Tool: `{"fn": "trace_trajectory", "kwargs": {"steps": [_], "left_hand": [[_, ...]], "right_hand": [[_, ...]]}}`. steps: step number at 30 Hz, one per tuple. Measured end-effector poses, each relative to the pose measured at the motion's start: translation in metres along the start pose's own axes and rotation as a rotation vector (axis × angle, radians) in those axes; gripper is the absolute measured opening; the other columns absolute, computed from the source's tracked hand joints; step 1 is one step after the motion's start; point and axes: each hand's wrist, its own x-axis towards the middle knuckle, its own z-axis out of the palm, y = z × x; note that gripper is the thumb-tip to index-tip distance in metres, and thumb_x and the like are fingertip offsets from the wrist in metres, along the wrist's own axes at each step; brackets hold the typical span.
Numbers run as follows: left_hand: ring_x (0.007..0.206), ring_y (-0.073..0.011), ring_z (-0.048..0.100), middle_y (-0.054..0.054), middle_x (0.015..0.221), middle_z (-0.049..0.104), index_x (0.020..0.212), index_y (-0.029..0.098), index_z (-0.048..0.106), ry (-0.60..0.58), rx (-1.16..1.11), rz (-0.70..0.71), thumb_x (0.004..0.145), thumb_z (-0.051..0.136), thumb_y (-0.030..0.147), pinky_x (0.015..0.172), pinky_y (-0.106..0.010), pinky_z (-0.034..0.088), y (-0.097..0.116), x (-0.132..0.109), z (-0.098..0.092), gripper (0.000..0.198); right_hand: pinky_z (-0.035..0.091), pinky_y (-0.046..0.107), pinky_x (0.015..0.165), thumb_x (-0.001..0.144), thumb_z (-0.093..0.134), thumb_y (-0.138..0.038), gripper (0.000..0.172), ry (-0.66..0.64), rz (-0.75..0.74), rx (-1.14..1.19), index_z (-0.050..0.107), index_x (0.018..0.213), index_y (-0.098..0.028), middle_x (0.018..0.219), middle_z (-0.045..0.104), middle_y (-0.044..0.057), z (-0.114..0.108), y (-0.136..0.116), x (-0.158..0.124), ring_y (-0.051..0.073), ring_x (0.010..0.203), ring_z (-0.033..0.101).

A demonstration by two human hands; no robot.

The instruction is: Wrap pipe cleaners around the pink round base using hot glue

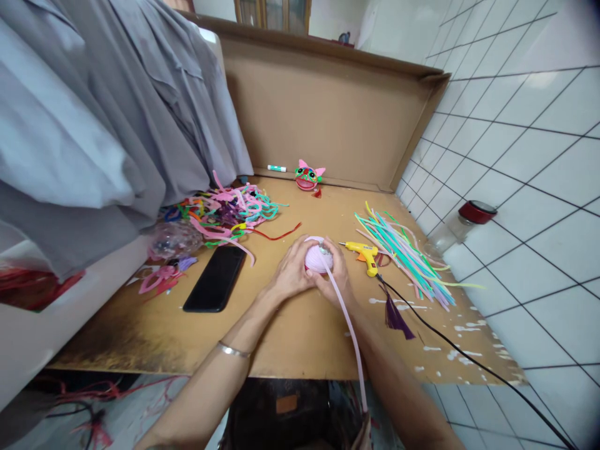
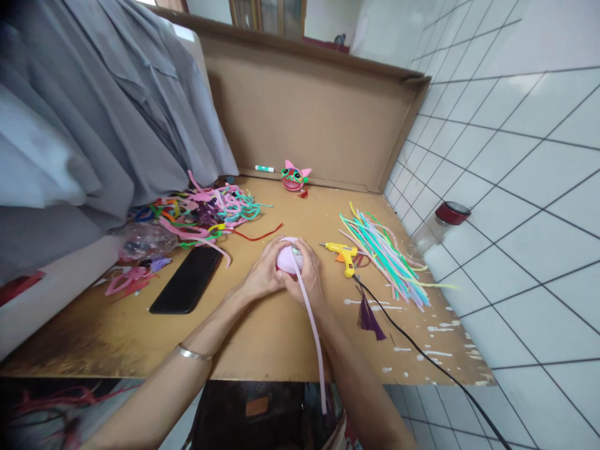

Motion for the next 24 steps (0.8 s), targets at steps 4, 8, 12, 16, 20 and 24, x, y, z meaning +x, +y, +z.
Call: {"fn": "trace_trajectory", "kwargs": {"steps": [4, 8, 12, 16, 20, 24], "left_hand": [[0.137, -0.0331, 0.043, -0.019, 0.143, 0.044, 0.128, 0.018, 0.046, 0.053, -0.044, 0.008, 0.068, 0.072, 0.029, 0.113, -0.050, 0.040, -0.004, 0.002, 0.006, 0.066], [0.131, -0.0318, 0.049, -0.018, 0.136, 0.050, 0.123, 0.017, 0.049, 0.110, -0.080, 0.085, 0.069, 0.071, 0.027, 0.111, -0.050, 0.042, -0.008, 0.003, 0.006, 0.059], [0.127, -0.0293, 0.052, -0.015, 0.128, 0.057, 0.120, 0.018, 0.050, 0.124, -0.112, 0.145, 0.067, 0.071, 0.023, 0.109, -0.047, 0.044, -0.009, 0.005, 0.002, 0.057], [0.124, -0.0287, 0.054, -0.013, 0.126, 0.057, 0.119, 0.019, 0.051, 0.081, -0.135, 0.155, 0.063, 0.074, 0.021, 0.107, -0.047, 0.045, -0.006, 0.005, -0.004, 0.061], [0.125, -0.0294, 0.054, -0.013, 0.128, 0.056, 0.120, 0.020, 0.050, 0.028, -0.159, 0.160, 0.060, 0.076, 0.021, 0.107, -0.047, 0.045, -0.005, 0.004, -0.007, 0.066], [0.127, -0.0300, 0.053, -0.013, 0.130, 0.055, 0.121, 0.021, 0.050, 0.001, -0.159, 0.142, 0.059, 0.077, 0.021, 0.108, -0.048, 0.044, -0.005, 0.004, -0.008, 0.068]], "right_hand": [[0.040, 0.049, 0.112, 0.077, 0.067, -0.039, 0.071, 0.036, 0.000, -0.053, 0.041, 0.140, -0.020, 0.146, 0.047, 0.016, 0.005, -0.005, -0.001, 0.029, 0.135, 0.047], [0.041, 0.048, 0.111, 0.079, 0.066, -0.039, 0.066, 0.055, -0.016, -0.059, 0.043, 0.139, -0.020, 0.143, 0.049, 0.016, 0.005, -0.011, 0.000, 0.029, 0.134, 0.047], [0.046, 0.045, 0.104, 0.084, 0.063, -0.036, 0.047, 0.090, -0.036, -0.002, 0.053, 0.127, -0.020, 0.131, 0.056, 0.015, -0.002, -0.013, 0.001, 0.026, 0.124, 0.054], [0.051, 0.041, 0.095, 0.090, 0.057, -0.034, 0.020, 0.148, -0.001, -0.013, 0.062, 0.104, -0.021, 0.111, 0.062, 0.010, -0.008, -0.019, 0.002, 0.022, 0.108, 0.061], [0.051, 0.039, 0.090, 0.093, 0.053, -0.029, 0.014, 0.156, 0.011, -0.012, 0.064, 0.088, -0.021, 0.099, 0.063, 0.008, -0.010, -0.025, 0.003, 0.020, 0.098, 0.062], [0.052, 0.038, 0.086, 0.093, 0.053, -0.028, 0.014, 0.157, 0.003, -0.005, 0.063, 0.085, -0.021, 0.094, 0.063, 0.007, -0.012, -0.027, 0.004, 0.019, 0.094, 0.062]]}}
